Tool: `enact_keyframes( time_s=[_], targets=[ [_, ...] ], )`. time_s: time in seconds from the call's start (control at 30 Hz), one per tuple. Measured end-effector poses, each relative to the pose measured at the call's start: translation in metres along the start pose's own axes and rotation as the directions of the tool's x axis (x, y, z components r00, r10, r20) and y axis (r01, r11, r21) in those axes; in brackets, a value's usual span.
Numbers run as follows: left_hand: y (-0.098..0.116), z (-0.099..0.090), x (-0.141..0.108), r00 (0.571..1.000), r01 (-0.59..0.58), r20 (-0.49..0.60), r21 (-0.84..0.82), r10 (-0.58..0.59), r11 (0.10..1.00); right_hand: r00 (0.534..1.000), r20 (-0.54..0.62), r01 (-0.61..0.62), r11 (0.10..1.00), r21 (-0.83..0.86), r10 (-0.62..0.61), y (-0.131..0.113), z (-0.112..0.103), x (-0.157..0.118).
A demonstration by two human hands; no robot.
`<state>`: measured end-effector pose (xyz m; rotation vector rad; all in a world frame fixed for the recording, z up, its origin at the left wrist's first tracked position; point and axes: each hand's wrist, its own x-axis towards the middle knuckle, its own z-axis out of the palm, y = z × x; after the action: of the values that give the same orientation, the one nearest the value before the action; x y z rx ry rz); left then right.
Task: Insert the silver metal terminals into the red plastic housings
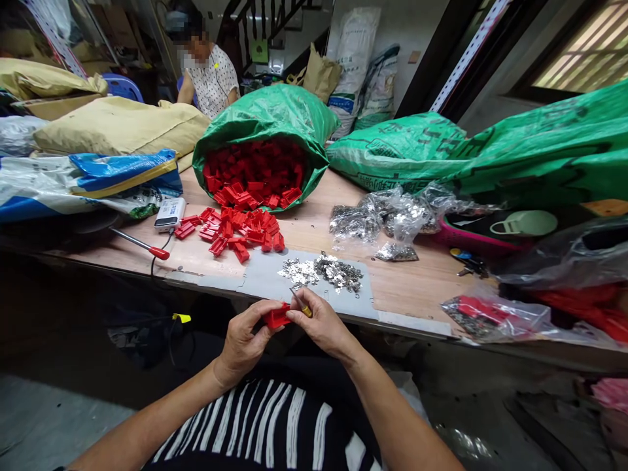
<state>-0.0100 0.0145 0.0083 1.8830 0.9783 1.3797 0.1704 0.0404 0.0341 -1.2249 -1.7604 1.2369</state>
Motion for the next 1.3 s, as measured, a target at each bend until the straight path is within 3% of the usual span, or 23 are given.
enact_keyframes(
  time_s=[0.2, 0.37, 0.5, 0.8, 0.93, 1.03, 1.13, 1.2, 1.3],
  targets=[
    [0.0, 0.003, -0.001, 0.999, 0.031, -0.008, 0.033, -0.031, 0.999, 1.0, -0.004, -0.012, 0.999, -0.034, 0.011, 0.001, 0.002, 0.0],
    [0.001, 0.002, -0.004, 0.998, 0.064, 0.011, -0.015, -0.064, 0.998, 0.993, 0.054, -0.108, 0.982, 0.157, 0.101, 0.006, 0.004, -0.007],
    [0.001, 0.002, -0.006, 0.996, 0.078, 0.039, -0.069, -0.075, 0.995, 0.964, 0.19, -0.249, 0.893, 0.374, 0.189, 0.012, 0.004, -0.012],
    [-0.001, -0.002, -0.006, 0.986, 0.139, 0.124, -0.246, -0.111, 0.959, 0.933, 0.281, -0.354, 0.722, 0.595, 0.226, 0.014, 0.008, -0.019],
    [-0.007, 0.0, -0.006, 0.968, 0.244, 0.141, -0.36, -0.206, 0.9, 0.931, 0.267, -0.364, 0.69, 0.625, 0.249, 0.017, 0.012, -0.018],
    [-0.011, 0.002, -0.004, 0.933, 0.352, 0.107, -0.463, -0.343, 0.813, 0.944, 0.209, -0.328, 0.811, 0.485, 0.256, 0.016, 0.004, -0.01],
    [-0.014, 0.003, 0.0, 0.889, 0.399, 0.034, -0.548, -0.457, 0.735, 0.976, -0.046, -0.21, 0.974, 0.081, 0.214, 0.015, -0.011, 0.002],
    [-0.015, 0.002, 0.002, 0.868, 0.407, 0.02, -0.602, -0.497, 0.687, 0.968, -0.228, -0.162, 0.95, -0.268, 0.101, 0.015, -0.019, 0.01],
    [-0.015, 0.001, 0.003, 0.841, 0.425, 0.058, -0.686, -0.538, 0.591, 0.955, -0.295, -0.169, 0.796, -0.581, -0.013, 0.018, -0.022, 0.018]
  ],
)
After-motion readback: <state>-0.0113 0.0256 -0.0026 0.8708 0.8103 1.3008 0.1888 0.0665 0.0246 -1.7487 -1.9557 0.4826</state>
